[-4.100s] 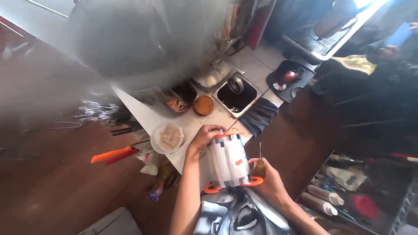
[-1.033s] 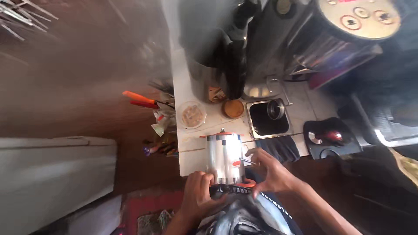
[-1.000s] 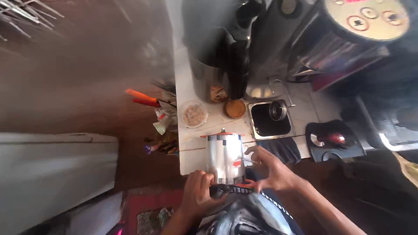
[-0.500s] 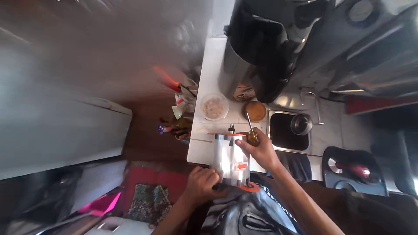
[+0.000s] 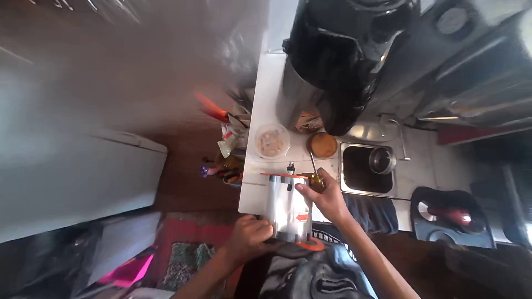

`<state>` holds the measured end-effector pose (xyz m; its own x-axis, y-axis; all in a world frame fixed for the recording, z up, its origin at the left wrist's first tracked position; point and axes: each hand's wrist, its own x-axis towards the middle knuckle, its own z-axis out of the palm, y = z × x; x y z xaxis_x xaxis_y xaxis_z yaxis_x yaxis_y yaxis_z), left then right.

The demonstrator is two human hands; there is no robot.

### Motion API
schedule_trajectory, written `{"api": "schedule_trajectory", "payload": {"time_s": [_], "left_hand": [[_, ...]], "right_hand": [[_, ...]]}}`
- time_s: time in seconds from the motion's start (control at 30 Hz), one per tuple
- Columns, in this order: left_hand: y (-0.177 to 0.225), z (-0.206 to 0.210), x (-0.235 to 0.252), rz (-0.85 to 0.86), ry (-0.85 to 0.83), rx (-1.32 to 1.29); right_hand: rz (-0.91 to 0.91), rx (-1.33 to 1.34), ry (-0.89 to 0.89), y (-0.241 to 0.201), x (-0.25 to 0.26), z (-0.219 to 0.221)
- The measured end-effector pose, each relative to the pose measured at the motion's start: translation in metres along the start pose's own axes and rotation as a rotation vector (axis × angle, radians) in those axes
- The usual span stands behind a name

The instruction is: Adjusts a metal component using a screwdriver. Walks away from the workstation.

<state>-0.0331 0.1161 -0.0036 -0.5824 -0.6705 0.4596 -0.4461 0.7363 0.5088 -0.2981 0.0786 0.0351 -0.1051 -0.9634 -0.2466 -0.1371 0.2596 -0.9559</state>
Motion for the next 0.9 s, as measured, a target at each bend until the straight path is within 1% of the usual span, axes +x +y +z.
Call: {"api": "schedule_trajectory", "payload": {"time_s": [0.07, 0.2, 0.27, 0.4, 0.47, 0.53, 0.57, 0.6, 0.67, 0.7, 0.73, 0.8, 0.87, 0.9], "left_hand": [[-0.001, -0.004, 0.003, -0.037, -0.071, -0.069], [0.003, -0.023, 0.01, -0.156, -0.363, -0.282], [0.009, -0.027, 0.011, -0.183, -0.4, -0.345], [0.013, -0.024, 0.009, -0.214, -0.368, -0.361], [0.012, -0.029, 0.007, -0.256, -0.423, -0.439], [0.009, -0.04, 0.012, -0.308, -0.527, -0.539], [0.005, -0.046, 0.014, -0.331, -0.543, -0.552], [0.001, -0.049, 0.019, -0.372, -0.492, -0.525], [-0.001, -0.047, 0.038, -0.512, -0.234, -0.42], [0.0, -0.043, 0.055, -0.576, -0.132, -0.391], [0.005, -0.037, 0.072, -0.614, -0.074, -0.366], [0.017, -0.018, 0.096, -0.645, -0.029, -0.299], [0.015, -0.001, 0.108, -0.689, -0.027, -0.218], [0.011, 0.005, 0.11, -0.722, -0.046, -0.229]], "right_hand": [[-0.022, -0.01, 0.007, 0.001, 0.001, -0.001], [-0.027, 0.011, 0.0, 0.001, 0.004, -0.002], [-0.014, 0.017, -0.022, 0.001, 0.007, -0.002], [-0.009, 0.04, -0.016, 0.003, 0.006, -0.002], [0.004, 0.049, -0.021, 0.003, 0.005, -0.001], [0.006, 0.047, -0.022, 0.005, 0.006, -0.001], [0.007, 0.039, -0.027, 0.005, 0.007, -0.002], [0.007, 0.024, -0.033, 0.005, 0.008, -0.003], [0.012, 0.032, -0.037, 0.005, 0.01, -0.005], [0.014, 0.038, -0.037, 0.005, 0.011, -0.005], [0.017, 0.049, -0.042, 0.005, 0.011, -0.004], [0.021, 0.068, -0.072, 0.006, 0.012, -0.007], [0.015, 0.076, -0.072, 0.008, 0.014, -0.007], [0.014, 0.074, -0.077, 0.008, 0.015, -0.008]]}}
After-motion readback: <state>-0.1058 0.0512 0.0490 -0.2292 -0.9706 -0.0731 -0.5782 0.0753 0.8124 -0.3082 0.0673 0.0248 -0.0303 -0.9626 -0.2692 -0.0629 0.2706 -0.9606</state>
